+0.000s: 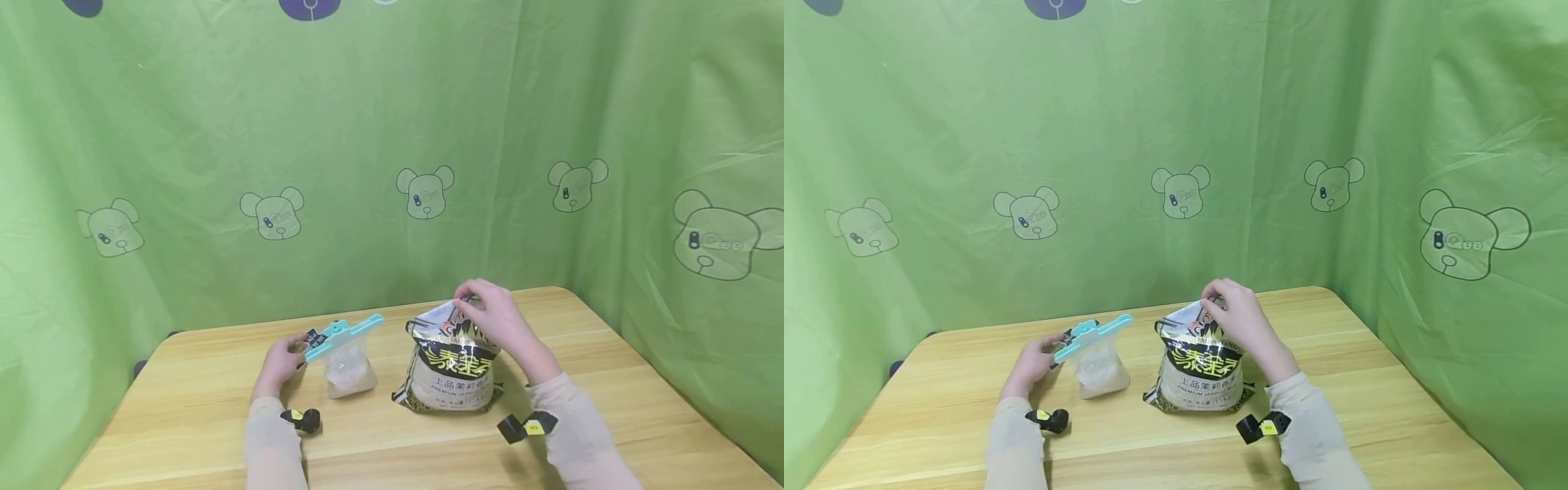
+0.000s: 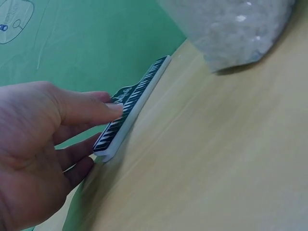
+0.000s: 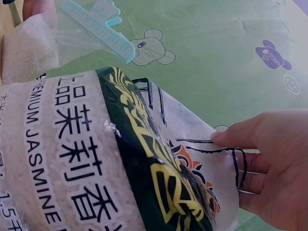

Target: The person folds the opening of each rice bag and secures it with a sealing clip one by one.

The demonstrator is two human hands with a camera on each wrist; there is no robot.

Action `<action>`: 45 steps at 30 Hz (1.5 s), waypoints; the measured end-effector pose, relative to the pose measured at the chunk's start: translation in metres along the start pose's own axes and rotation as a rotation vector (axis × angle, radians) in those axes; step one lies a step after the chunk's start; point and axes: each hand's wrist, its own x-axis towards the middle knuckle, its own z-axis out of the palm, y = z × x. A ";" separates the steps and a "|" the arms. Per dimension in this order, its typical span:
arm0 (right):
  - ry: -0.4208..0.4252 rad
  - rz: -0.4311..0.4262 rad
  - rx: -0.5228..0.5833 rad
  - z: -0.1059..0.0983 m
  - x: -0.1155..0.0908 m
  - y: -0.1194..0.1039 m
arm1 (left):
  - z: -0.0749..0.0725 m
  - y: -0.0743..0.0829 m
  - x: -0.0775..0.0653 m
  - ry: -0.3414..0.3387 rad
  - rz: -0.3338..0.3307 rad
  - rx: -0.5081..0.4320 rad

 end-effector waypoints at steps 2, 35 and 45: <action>0.000 -0.001 0.000 0.000 0.000 0.000 | 0.001 0.001 0.001 0.013 -0.002 -0.015; 0.009 -0.016 -0.001 0.000 0.000 0.000 | 0.015 0.014 0.004 0.137 -0.083 -0.014; 0.007 -0.013 -0.002 0.000 -0.001 -0.001 | 0.017 0.017 0.005 0.153 -0.040 -0.039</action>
